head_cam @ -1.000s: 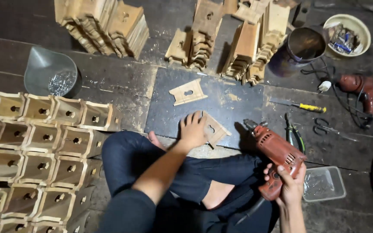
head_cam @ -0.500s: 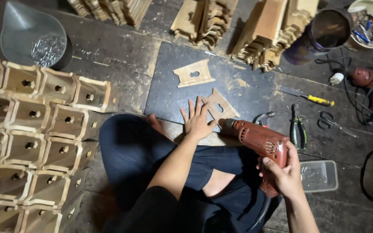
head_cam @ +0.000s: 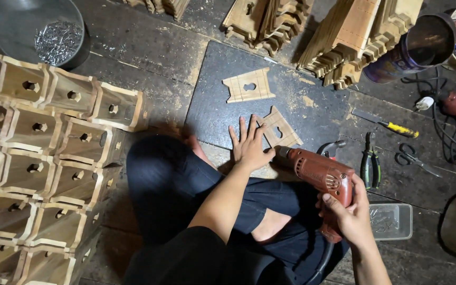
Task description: The person is using a power drill to create holes in small, decorative wooden panels while sitting on the floor of a workshop.
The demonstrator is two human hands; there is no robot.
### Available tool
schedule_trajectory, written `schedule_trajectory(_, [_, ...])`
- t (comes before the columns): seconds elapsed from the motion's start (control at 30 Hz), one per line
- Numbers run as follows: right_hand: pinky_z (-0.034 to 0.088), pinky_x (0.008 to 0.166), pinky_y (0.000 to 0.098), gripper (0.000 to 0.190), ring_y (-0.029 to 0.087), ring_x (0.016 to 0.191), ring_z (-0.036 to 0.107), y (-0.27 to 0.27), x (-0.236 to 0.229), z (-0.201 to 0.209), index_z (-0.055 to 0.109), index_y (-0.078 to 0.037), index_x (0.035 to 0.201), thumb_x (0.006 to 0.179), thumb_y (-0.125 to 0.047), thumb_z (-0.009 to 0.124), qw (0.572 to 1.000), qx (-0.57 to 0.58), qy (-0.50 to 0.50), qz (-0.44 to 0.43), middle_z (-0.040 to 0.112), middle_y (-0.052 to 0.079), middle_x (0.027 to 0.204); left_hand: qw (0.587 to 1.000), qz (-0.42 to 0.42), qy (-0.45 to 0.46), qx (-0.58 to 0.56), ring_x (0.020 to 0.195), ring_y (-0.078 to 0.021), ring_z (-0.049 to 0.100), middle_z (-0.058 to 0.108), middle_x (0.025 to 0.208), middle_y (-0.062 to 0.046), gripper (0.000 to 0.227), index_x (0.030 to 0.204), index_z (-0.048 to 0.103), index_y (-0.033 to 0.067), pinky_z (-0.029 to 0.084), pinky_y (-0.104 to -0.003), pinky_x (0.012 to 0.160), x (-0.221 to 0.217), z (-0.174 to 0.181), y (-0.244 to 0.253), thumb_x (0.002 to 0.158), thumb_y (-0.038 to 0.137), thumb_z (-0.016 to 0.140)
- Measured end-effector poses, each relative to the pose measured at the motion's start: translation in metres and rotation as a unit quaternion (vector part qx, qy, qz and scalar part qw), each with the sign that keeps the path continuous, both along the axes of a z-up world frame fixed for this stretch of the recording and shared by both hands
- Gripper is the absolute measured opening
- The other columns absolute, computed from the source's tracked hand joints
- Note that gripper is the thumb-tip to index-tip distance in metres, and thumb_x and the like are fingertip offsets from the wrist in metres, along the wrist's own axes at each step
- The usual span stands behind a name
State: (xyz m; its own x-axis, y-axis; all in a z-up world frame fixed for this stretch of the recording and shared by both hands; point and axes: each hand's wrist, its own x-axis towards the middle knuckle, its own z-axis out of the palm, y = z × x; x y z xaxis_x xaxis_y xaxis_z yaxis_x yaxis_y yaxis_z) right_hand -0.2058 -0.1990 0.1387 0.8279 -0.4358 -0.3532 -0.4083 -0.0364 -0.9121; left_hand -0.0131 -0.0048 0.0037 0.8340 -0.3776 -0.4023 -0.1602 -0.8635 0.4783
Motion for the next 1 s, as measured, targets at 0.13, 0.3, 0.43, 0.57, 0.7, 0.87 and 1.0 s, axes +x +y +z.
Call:
schedule_trajectory(0.13, [0.062, 0.049, 0.0439, 0.077, 0.034, 0.065, 0.072, 0.005, 0.005, 0.015, 0.037, -0.008, 0.155, 0.086, -0.002, 0.071, 1.000, -0.015, 0.006, 0.024, 0.069, 0.027, 0.095, 1.000, -0.004, 0.010, 0.012, 0.163, -0.0390, -0.014, -0.005, 0.179, -0.003, 0.090, 0.163, 0.033, 0.0282, -0.015, -0.069, 0.124, 0.001, 0.001, -0.001, 0.085, 0.067, 0.056])
schedule_trajectory(0.3, [0.061, 0.051, 0.0472, 0.080, 0.034, 0.064, 0.070, 0.005, 0.008, 0.019, 0.036, -0.011, 0.157, 0.085, -0.002, 0.071, 0.998, -0.020, 0.050, 0.019, 0.070, 0.027, 0.094, 1.000, -0.001, 0.011, 0.012, 0.163, -0.0385, -0.015, -0.006, 0.179, -0.002, 0.090, 0.162, 0.035, 0.0275, -0.015, -0.069, 0.124, 0.001, 0.002, -0.001, 0.084, 0.066, 0.057])
schedule_trajectory(0.43, [0.059, 0.048, 0.0404, 0.077, 0.028, 0.064, 0.069, 0.013, 0.025, 0.036, 0.036, -0.013, 0.157, 0.088, 0.002, 0.067, 0.995, -0.036, 0.079, 0.048, 0.068, 0.021, 0.097, 1.000, -0.002, 0.018, 0.012, 0.163, -0.0379, -0.014, -0.005, 0.179, -0.001, 0.090, 0.163, 0.034, 0.0278, -0.014, -0.069, 0.124, 0.001, 0.007, 0.000, 0.084, 0.066, 0.057])
schedule_trajectory(0.57, [0.057, 0.047, 0.0389, 0.080, 0.027, 0.057, 0.066, 0.017, 0.045, 0.050, 0.032, -0.019, 0.160, 0.091, -0.001, 0.068, 0.976, -0.106, 0.157, 0.109, 0.066, 0.019, 0.092, 0.999, -0.031, 0.016, 0.037, 0.162, -0.0403, -0.018, -0.011, 0.179, -0.006, 0.111, 0.166, 0.026, 0.0269, -0.014, -0.071, 0.123, 0.002, 0.003, 0.000, 0.073, 0.069, 0.072])
schedule_trajectory(0.7, [0.043, 0.025, 0.0416, 0.078, 0.030, 0.034, 0.056, 0.047, 0.074, 0.085, 0.030, -0.024, 0.159, 0.093, -0.002, 0.066, 0.947, -0.157, 0.240, 0.145, 0.066, 0.022, 0.070, 0.999, -0.026, 0.027, 0.024, 0.162, -0.0416, -0.017, -0.009, 0.179, -0.007, 0.113, 0.166, 0.026, 0.0258, -0.015, -0.071, 0.123, 0.003, 0.000, 0.000, 0.073, 0.069, 0.074])
schedule_trajectory(0.87, [0.048, 0.031, 0.0418, 0.079, 0.029, 0.031, 0.056, 0.053, 0.089, 0.093, 0.030, -0.022, 0.160, 0.091, -0.008, 0.068, 0.922, -0.203, 0.276, 0.180, 0.074, 0.017, 0.098, 0.999, -0.025, 0.033, 0.018, 0.162, -0.0415, -0.019, -0.011, 0.179, -0.006, 0.113, 0.166, 0.024, 0.0261, -0.017, -0.072, 0.122, 0.004, 0.001, 0.000, 0.073, 0.058, 0.080])
schedule_trajectory(1.0, [0.051, 0.044, 0.0459, 0.081, 0.037, 0.046, 0.064, 0.052, 0.090, 0.084, 0.036, -0.025, 0.160, 0.088, -0.011, 0.072, 0.919, -0.215, 0.283, 0.168, 0.074, 0.025, 0.089, 0.998, -0.008, 0.059, -0.022, 0.163, -0.0414, -0.013, -0.004, 0.180, -0.008, 0.102, 0.166, 0.026, 0.0204, -0.021, -0.072, 0.123, 0.003, 0.008, 0.003, 0.086, 0.063, 0.072])
